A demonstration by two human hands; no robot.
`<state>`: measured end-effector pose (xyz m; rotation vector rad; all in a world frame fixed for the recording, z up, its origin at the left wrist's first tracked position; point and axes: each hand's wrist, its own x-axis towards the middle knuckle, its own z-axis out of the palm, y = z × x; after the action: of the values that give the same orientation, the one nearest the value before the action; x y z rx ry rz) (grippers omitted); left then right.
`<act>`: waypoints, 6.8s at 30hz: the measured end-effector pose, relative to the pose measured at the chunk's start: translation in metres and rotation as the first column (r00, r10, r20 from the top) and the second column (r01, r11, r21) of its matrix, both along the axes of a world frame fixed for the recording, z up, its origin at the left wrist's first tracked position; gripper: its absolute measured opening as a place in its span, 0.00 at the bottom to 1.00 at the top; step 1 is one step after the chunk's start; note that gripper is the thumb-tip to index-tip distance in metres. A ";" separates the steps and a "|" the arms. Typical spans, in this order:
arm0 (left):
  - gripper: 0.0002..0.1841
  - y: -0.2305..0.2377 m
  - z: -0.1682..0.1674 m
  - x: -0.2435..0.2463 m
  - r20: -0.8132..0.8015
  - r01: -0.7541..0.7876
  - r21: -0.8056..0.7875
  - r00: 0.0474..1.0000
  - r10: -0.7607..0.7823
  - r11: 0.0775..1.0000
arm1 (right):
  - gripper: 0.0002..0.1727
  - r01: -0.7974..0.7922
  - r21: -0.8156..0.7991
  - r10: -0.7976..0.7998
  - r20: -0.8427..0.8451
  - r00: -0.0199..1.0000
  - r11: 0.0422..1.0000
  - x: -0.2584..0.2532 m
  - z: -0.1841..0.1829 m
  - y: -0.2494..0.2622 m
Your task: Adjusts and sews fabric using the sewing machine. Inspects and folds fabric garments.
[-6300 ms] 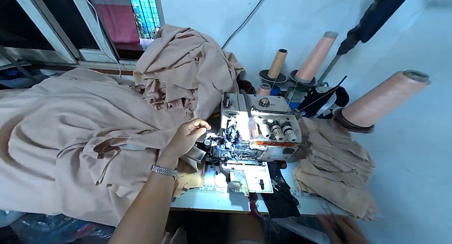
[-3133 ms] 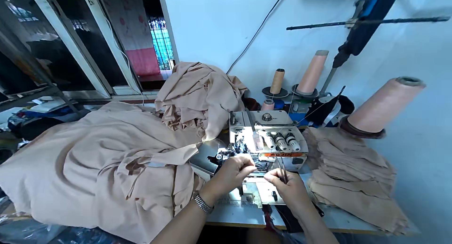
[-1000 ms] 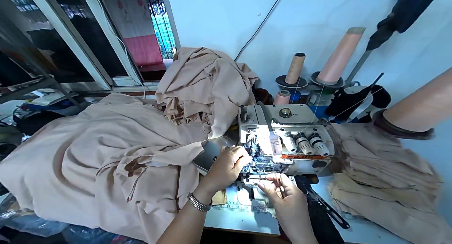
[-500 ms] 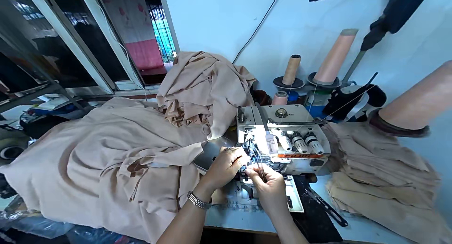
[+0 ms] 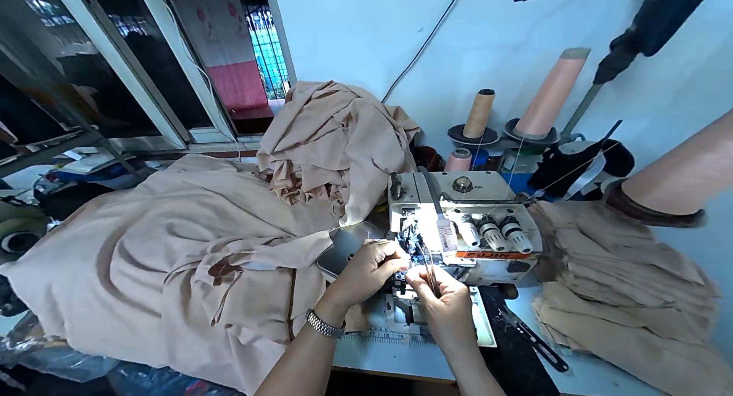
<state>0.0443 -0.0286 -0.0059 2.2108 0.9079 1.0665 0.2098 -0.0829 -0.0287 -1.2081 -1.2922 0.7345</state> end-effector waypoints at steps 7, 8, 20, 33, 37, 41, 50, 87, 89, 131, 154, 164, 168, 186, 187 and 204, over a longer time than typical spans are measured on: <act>0.10 0.001 0.001 0.000 0.061 0.017 -0.032 0.998 -0.015 0.999 | 0.13 0.069 0.003 -0.066 0.322 0.944 0.998 0.030 -0.014 -0.023; 0.10 0.001 0.000 0.000 0.066 0.015 -0.031 0.998 -0.013 0.999 | 0.13 0.092 0.025 -0.094 0.357 0.929 0.995 0.032 -0.019 -0.021; 0.09 -0.002 0.000 0.003 0.014 -0.063 0.006 0.998 0.063 0.998 | 0.12 0.191 0.067 -0.202 0.401 0.894 0.979 0.024 -0.016 -0.008; 0.08 -0.004 0.001 0.004 0.025 -0.082 -0.028 0.996 0.082 0.996 | 0.10 0.156 0.074 -0.172 0.447 0.878 0.985 0.026 -0.026 -0.002; 0.08 -0.004 0.000 0.003 0.053 -0.054 -0.044 0.997 0.056 0.998 | 0.11 0.192 0.066 -0.201 0.455 0.867 0.979 0.030 -0.024 -0.006; 0.07 -0.005 0.002 0.004 0.074 -0.049 -0.067 0.996 0.053 0.997 | 0.10 0.167 0.092 -0.191 0.457 0.869 0.982 0.030 -0.024 0.001; 0.08 -0.005 0.003 0.004 0.084 -0.047 -0.083 0.995 0.054 0.995 | 0.10 0.171 0.042 -0.169 0.504 0.847 0.984 0.032 -0.024 -0.004; 0.07 -0.004 0.000 -0.001 0.195 0.006 -0.110 0.981 0.015 0.994 | 0.08 0.159 0.164 -0.228 0.759 0.610 0.973 0.043 -0.006 -0.018; 0.07 -0.004 0.000 0.000 0.198 0.006 -0.109 0.980 0.016 0.994 | 0.08 0.169 0.215 -0.274 0.761 0.588 0.962 0.040 -0.007 -0.014; 0.07 -0.003 -0.001 -0.002 0.224 0.005 -0.089 0.975 0.015 0.996 | 0.09 0.220 0.215 -0.287 0.875 0.390 0.952 0.017 0.007 -0.013; 0.08 -0.002 -0.002 -0.003 0.236 0.000 -0.068 0.972 0.016 0.998 | 0.08 0.258 0.201 -0.306 0.824 0.476 0.945 0.026 0.012 -0.018; 0.07 -0.004 -0.001 -0.002 0.259 -0.003 -0.117 0.965 0.033 0.993 | 0.11 -0.004 -0.241 0.202 0.805 0.557 0.971 0.051 0.011 -0.043; 0.07 -0.003 -0.002 -0.002 0.253 -0.010 -0.097 0.967 0.035 0.995 | 0.10 0.043 -0.127 0.084 0.843 0.532 0.991 0.050 0.013 -0.042; 0.07 -0.002 -0.003 -0.002 0.263 -0.003 -0.103 0.964 0.030 0.995 | 0.07 0.247 0.328 -0.407 0.802 0.437 0.912 0.019 -0.004 -0.007; 0.07 -0.002 -0.003 -0.003 0.268 0.003 -0.101 0.963 0.024 0.995 | 0.08 0.250 0.315 -0.397 0.803 0.444 0.916 0.022 -0.003 -0.008; 0.07 -0.005 0.000 -0.003 0.263 -0.006 -0.139 0.964 0.043 0.990 | 0.10 0.019 -0.043 0.019 0.727 0.686 0.999 0.051 0.011 -0.036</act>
<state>0.0416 -0.0332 -0.0062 1.8943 0.8634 1.2383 0.2612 -0.1191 -0.0173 -1.6249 -1.9323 0.2567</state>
